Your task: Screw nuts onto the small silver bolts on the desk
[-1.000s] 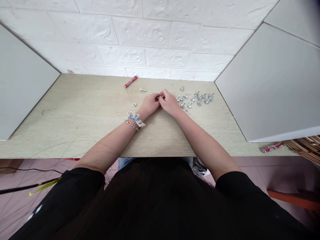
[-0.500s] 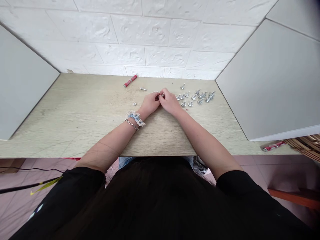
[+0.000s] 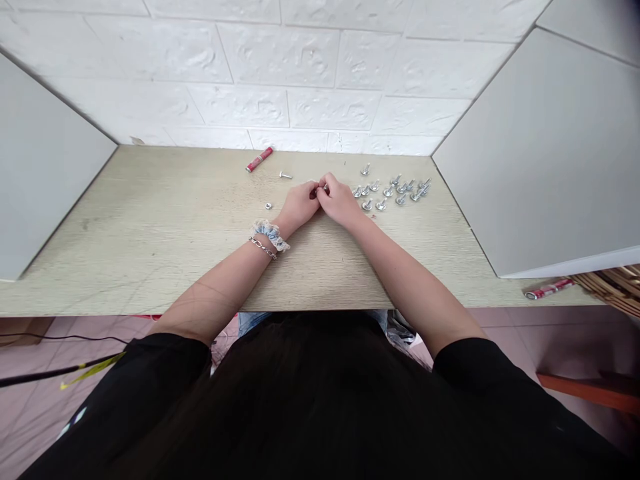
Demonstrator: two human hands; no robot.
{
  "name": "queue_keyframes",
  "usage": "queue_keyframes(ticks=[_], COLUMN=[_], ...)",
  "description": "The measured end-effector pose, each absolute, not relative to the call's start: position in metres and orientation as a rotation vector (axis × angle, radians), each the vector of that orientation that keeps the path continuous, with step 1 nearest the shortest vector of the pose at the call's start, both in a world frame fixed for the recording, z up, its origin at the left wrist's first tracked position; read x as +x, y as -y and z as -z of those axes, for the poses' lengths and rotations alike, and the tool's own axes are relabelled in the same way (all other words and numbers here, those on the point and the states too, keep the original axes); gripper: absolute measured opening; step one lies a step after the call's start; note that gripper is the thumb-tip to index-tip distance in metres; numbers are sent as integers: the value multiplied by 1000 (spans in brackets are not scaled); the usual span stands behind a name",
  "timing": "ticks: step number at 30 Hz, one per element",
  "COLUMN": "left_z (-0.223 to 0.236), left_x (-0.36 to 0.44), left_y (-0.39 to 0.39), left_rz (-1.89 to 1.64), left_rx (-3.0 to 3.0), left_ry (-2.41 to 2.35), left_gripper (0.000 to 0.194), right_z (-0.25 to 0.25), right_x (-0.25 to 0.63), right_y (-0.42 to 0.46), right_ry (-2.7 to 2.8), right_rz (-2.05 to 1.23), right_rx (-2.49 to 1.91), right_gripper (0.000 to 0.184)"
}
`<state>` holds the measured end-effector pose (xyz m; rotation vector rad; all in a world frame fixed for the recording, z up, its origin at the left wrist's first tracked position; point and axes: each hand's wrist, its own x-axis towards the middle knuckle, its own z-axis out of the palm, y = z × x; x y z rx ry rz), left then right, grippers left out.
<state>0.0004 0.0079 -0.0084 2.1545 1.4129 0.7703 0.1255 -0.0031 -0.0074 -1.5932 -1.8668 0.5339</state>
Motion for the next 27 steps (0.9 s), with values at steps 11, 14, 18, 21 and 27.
queue_keyframes(ticks=[11, 14, 18, 21, 27], left_z=[6, 7, 7, 6, 6], left_x=[1, 1, 1, 1, 1], left_y=[-6, -6, -7, -6, -6], left_rz=[-769, -770, -764, -757, -756], left_rx=[2152, 2150, 2157, 2159, 2151], left_ry=[-1413, -1415, -1421, -1421, -1425], left_gripper=[28, 29, 29, 29, 29], right_z=[8, 8, 7, 7, 8], right_x=[125, 125, 125, 125, 125], right_y=[3, 3, 3, 3, 3], right_ry=[1863, 1860, 1862, 1864, 1860], right_rz=[-535, -538, -533, -531, -535], right_rx=[-1586, -1594, -1592, -1591, -1582], right_gripper=[11, 11, 10, 9, 9])
